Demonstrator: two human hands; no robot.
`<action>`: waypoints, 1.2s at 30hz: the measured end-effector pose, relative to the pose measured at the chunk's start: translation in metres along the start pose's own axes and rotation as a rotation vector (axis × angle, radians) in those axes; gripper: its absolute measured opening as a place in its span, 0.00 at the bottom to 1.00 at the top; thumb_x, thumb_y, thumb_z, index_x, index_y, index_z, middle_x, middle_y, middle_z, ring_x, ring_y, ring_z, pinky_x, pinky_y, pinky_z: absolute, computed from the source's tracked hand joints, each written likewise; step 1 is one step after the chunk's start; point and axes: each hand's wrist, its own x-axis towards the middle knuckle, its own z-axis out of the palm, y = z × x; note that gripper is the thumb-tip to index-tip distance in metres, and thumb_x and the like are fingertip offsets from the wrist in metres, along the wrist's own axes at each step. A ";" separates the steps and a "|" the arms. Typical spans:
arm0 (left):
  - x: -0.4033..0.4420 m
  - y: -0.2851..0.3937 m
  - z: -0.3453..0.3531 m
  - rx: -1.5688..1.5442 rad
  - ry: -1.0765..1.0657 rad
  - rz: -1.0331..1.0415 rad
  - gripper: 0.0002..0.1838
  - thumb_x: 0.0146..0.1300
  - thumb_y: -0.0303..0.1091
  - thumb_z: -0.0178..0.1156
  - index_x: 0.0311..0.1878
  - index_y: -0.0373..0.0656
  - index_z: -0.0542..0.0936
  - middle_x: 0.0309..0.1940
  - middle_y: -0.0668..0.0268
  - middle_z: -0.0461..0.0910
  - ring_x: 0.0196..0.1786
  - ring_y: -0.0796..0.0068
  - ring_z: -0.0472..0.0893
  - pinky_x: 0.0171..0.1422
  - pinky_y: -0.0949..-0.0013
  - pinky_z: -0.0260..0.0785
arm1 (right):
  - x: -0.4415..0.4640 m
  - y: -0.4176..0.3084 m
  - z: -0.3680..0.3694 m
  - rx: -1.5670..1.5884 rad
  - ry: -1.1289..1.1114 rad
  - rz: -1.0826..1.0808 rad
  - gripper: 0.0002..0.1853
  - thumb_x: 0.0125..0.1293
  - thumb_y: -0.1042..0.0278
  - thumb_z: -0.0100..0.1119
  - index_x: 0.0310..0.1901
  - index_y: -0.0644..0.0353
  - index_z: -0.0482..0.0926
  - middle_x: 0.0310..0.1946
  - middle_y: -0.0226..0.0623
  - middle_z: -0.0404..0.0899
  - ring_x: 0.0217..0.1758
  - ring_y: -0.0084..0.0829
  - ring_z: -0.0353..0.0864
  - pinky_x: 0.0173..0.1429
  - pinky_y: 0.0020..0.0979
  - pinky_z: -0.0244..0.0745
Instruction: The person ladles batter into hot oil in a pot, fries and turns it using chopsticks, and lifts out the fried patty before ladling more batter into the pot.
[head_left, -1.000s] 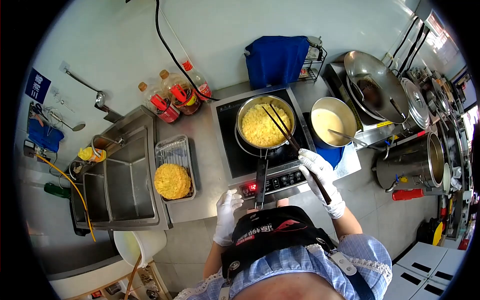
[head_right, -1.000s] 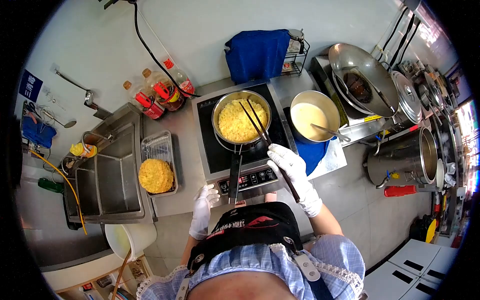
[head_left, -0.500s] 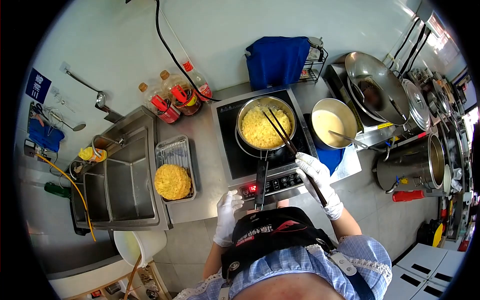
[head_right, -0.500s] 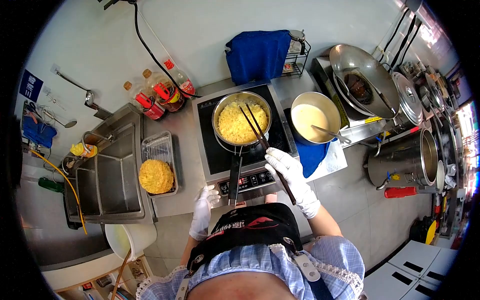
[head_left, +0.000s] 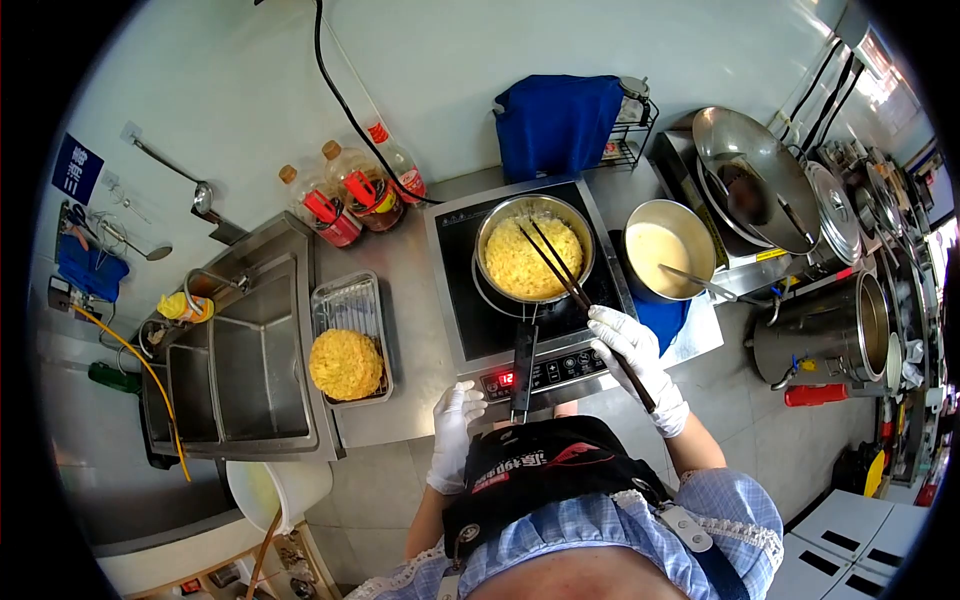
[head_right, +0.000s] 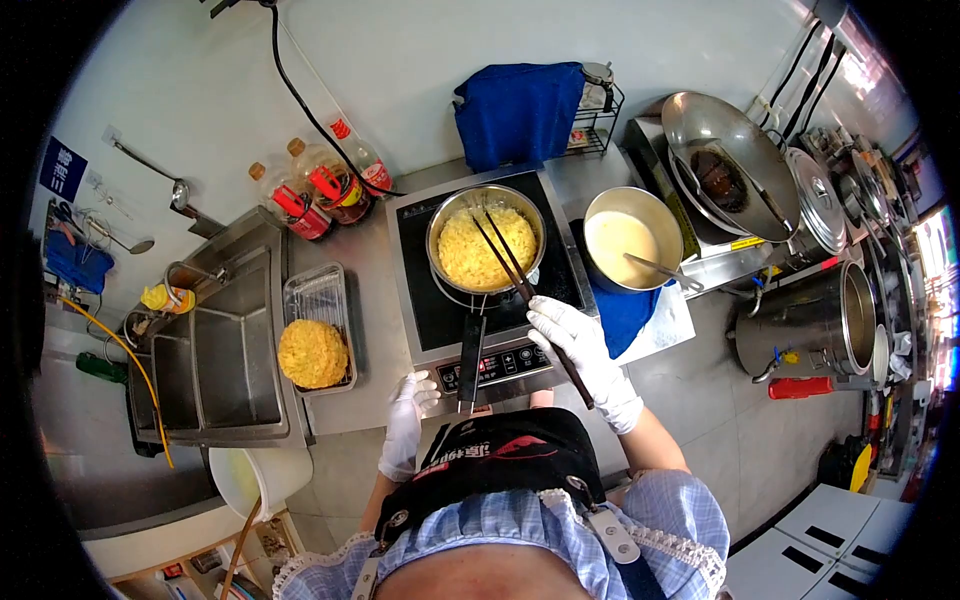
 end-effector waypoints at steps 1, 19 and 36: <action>0.000 0.000 -0.001 0.001 0.000 0.003 0.18 0.68 0.43 0.48 0.46 0.37 0.76 0.31 0.64 0.78 0.31 0.76 0.79 0.36 0.76 0.71 | 0.001 0.001 0.000 0.009 -0.008 -0.001 0.16 0.49 0.80 0.64 0.43 0.64 0.77 0.41 0.46 0.79 0.45 0.43 0.80 0.48 0.33 0.77; -0.002 0.001 0.001 0.005 -0.014 0.005 0.18 0.68 0.43 0.48 0.46 0.37 0.76 0.31 0.64 0.78 0.32 0.76 0.78 0.37 0.76 0.71 | -0.020 -0.007 -0.001 0.019 0.129 0.112 0.14 0.49 0.80 0.63 0.41 0.65 0.79 0.42 0.48 0.79 0.45 0.42 0.80 0.49 0.32 0.76; 0.000 0.002 0.000 -0.016 -0.028 -0.006 0.17 0.68 0.43 0.48 0.47 0.37 0.75 0.32 0.64 0.78 0.31 0.76 0.79 0.36 0.77 0.71 | -0.025 -0.004 0.009 -0.009 0.029 0.034 0.17 0.48 0.80 0.65 0.43 0.64 0.77 0.42 0.48 0.79 0.46 0.44 0.80 0.49 0.34 0.77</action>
